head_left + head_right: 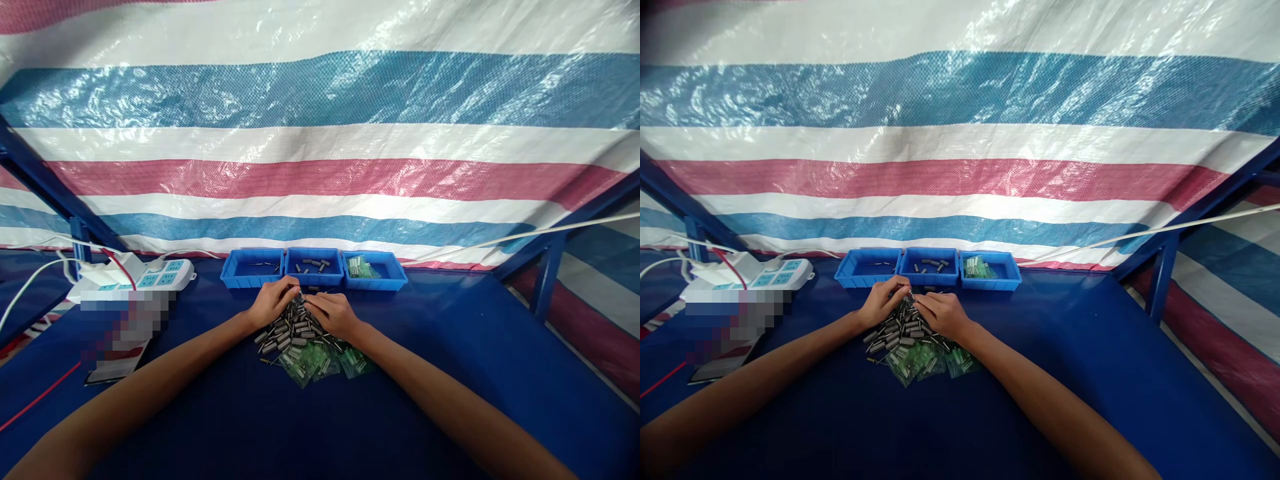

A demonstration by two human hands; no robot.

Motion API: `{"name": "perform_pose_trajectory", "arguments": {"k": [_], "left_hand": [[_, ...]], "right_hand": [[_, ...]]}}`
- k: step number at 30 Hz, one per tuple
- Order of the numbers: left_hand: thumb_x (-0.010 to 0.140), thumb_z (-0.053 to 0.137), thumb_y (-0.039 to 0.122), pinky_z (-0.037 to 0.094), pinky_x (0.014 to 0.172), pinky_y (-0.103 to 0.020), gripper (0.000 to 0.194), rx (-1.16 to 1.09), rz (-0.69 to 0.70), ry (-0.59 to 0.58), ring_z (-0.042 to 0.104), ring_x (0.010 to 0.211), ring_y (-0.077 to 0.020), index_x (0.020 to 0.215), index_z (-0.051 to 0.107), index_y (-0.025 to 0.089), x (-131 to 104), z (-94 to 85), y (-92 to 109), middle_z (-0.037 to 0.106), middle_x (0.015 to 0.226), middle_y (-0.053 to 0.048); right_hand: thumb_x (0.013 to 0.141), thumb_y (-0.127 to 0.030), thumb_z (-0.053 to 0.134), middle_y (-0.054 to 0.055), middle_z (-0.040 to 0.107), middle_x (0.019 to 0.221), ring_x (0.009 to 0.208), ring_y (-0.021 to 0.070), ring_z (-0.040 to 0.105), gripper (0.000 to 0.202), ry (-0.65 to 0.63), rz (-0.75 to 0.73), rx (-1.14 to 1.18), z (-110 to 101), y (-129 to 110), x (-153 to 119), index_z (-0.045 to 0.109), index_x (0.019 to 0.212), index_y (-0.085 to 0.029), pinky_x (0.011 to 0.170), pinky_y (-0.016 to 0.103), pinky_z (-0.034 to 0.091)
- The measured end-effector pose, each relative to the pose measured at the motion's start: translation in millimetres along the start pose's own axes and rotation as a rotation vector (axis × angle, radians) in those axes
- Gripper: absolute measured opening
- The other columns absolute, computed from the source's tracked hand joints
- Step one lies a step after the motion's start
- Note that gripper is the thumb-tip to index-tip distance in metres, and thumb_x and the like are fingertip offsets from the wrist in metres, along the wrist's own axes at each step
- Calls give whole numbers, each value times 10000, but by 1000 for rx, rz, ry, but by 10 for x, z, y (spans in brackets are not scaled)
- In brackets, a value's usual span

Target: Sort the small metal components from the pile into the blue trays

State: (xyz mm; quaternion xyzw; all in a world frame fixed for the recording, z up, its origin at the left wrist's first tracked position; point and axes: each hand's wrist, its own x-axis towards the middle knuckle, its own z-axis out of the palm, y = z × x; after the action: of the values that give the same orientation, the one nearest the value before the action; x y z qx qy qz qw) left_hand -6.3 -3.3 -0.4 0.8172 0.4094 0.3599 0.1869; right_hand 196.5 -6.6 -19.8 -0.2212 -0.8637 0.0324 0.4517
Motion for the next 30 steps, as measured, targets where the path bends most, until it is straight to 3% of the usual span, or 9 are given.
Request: {"name": "perform_pose_trajectory", "arguments": {"k": [9,19,30], "left_hand": [[945,408,387,436,626,-220,257,19,-26,-22,577,625,-121,995,539,171,-9,4,-16,612,715,0],[945,407,394,359,526,-197,252,5,-35,-32,472,509,-101,951,534,177,-5,-6,6,500,583,45],[942,417,392,373,565,-209,242,59,-3,-24,503,545,-103,966,530,180,-14,5,-27,543,639,35]], "right_hand": [[932,-217,488,74,691,786,649,152,642,219,24,-9,-12,-5,4,-1,632,1071,-126,557,255,490],[941,-214,465,81,688,762,623,147,627,243,36,0,-27,-28,-13,23,647,1068,-113,541,250,485],[951,-220,437,65,664,706,575,137,593,259,45,28,-38,-56,-42,44,642,1076,-123,521,253,468]]}}
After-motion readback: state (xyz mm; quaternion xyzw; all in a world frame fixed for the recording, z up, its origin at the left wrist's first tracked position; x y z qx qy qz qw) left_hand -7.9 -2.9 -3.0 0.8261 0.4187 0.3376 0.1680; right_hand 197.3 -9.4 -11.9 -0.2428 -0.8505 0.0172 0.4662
